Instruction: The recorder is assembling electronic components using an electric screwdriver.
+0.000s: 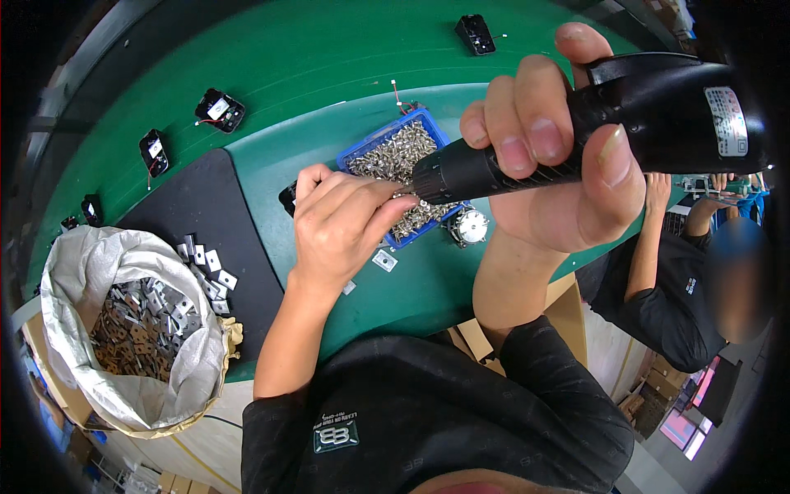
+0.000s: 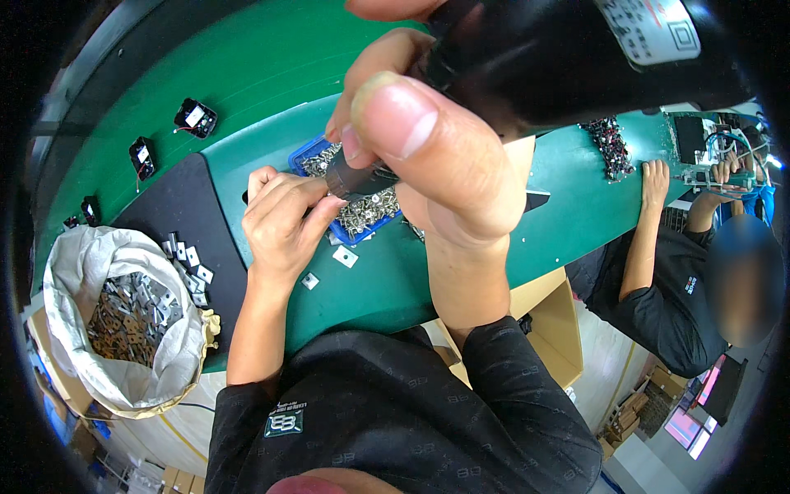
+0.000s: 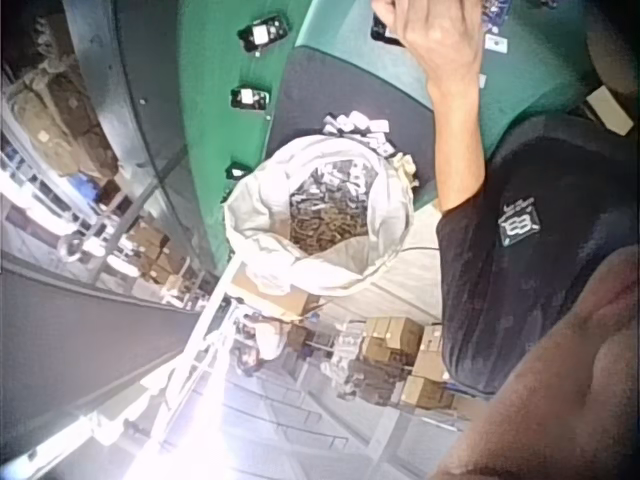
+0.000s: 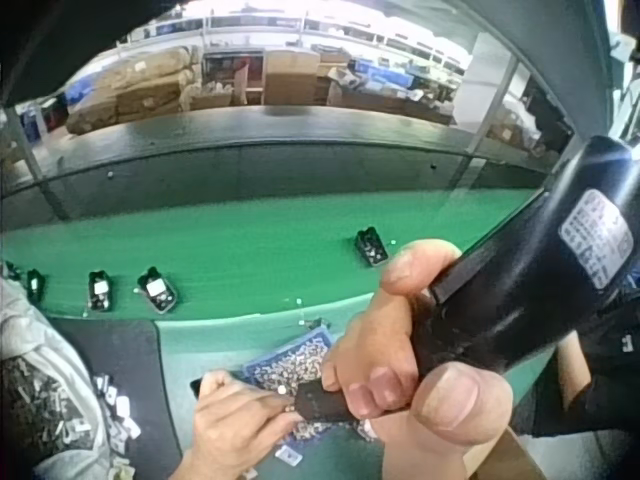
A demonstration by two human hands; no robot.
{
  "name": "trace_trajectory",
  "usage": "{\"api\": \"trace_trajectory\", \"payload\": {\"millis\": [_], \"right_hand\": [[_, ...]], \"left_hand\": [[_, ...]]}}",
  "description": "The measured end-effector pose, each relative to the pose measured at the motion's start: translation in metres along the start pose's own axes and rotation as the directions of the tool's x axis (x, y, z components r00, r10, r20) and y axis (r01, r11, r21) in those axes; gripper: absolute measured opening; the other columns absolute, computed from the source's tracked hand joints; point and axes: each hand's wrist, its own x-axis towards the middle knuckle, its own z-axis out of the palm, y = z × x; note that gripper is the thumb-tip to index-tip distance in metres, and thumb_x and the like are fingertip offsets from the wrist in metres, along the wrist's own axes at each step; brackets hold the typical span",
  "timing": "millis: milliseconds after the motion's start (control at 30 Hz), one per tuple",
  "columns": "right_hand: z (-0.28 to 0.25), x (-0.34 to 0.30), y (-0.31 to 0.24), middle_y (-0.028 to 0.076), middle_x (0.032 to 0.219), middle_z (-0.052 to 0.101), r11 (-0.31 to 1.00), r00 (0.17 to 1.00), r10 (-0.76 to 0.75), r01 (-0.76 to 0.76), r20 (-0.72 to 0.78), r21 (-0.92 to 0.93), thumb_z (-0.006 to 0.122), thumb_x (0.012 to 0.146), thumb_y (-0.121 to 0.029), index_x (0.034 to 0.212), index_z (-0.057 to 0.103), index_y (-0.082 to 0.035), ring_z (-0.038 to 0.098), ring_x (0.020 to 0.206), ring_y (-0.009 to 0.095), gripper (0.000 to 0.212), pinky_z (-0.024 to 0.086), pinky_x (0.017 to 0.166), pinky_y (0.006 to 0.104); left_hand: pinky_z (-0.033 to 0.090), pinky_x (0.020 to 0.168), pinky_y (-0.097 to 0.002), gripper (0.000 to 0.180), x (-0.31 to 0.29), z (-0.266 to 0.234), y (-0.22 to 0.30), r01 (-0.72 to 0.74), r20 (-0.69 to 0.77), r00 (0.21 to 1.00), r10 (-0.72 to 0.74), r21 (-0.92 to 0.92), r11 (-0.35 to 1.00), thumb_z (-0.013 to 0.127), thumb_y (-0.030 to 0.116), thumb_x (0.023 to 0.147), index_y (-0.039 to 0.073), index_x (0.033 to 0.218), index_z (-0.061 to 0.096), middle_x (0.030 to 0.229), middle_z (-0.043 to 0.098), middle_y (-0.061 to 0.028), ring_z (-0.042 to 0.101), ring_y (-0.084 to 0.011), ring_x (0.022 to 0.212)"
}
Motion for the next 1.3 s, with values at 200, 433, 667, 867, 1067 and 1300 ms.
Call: {"api": "trace_trajectory", "payload": {"millis": [200,433,667,867,1067,1300], "right_hand": [[0.000,0.001,0.002,0.000,0.081,0.049,1.000,1.000,-0.006,0.006,-0.026,-0.016,0.055,0.088,-0.030,0.137,0.032,-0.001,0.048,0.073,0.012,0.061,0.041,0.078,0.0339],[0.003,0.001,0.005,-0.001,0.080,0.049,0.998,1.000,-0.024,0.025,-0.009,0.063,0.056,0.087,-0.030,0.136,0.033,-0.002,0.048,0.071,0.011,0.061,0.040,0.075,0.0329],[-0.007,0.002,0.012,-0.003,0.081,0.051,0.972,0.993,-0.066,0.041,0.100,0.230,0.062,0.085,-0.033,0.132,0.037,-0.007,0.048,0.071,0.010,0.059,0.039,0.075,0.0315],[-0.005,0.003,0.016,-0.003,0.081,0.051,0.977,0.990,-0.051,0.022,0.134,0.210,0.063,0.085,-0.032,0.131,0.037,-0.009,0.048,0.072,0.010,0.058,0.038,0.076,0.0317],[-0.002,0.004,0.012,-0.003,0.083,0.053,0.984,0.990,-0.021,-0.005,0.141,0.180,0.065,0.085,-0.032,0.130,0.038,-0.011,0.049,0.072,0.010,0.056,0.039,0.075,0.0307],[-0.005,0.008,0.005,-0.003,0.086,0.057,0.976,0.939,-0.019,-0.057,0.344,0.212,0.069,0.084,-0.027,0.124,0.041,-0.015,0.054,0.076,0.010,0.050,0.040,0.074,0.0296]], "left_hand": [[0.035,0.065,-0.0299,0.015,0.000,0.002,0.000,0.055,-0.027,0.998,-0.056,-0.021,0.998,0.078,0.019,0.067,0.010,0.071,0.067,0.066,0.063,0.0007,0.058,-0.0147,0.060],[0.035,0.066,-0.0296,0.014,0.000,0.000,0.001,0.116,-0.052,0.991,-0.120,-0.072,0.991,0.078,0.017,0.067,0.009,0.072,0.068,0.067,0.065,-0.0008,0.058,-0.0151,0.060],[0.036,0.065,-0.0288,0.013,-0.002,-0.002,-0.001,0.086,-0.073,0.993,-0.088,-0.042,0.995,0.077,0.016,0.069,0.008,0.076,0.069,0.069,0.067,-0.0014,0.059,-0.0151,0.059],[0.036,0.064,-0.0287,0.013,-0.005,-0.002,-0.004,0.054,-0.079,0.995,-0.053,0.010,0.999,0.076,0.015,0.070,0.008,0.077,0.069,0.069,0.067,-0.0013,0.059,-0.0147,0.058],[0.037,0.063,-0.0287,0.015,-0.004,-0.004,-0.006,0.051,-0.087,0.995,-0.057,-0.063,0.997,0.077,0.016,0.069,0.007,0.077,0.069,0.073,0.068,-0.0017,0.060,-0.0147,0.059],[0.037,0.061,-0.0290,0.016,-0.005,-0.006,-0.007,-0.027,-0.097,0.995,0.019,-0.083,0.996,0.078,0.017,0.067,0.007,0.075,0.068,0.071,0.067,-0.0004,0.060,-0.0136,0.059]]}}
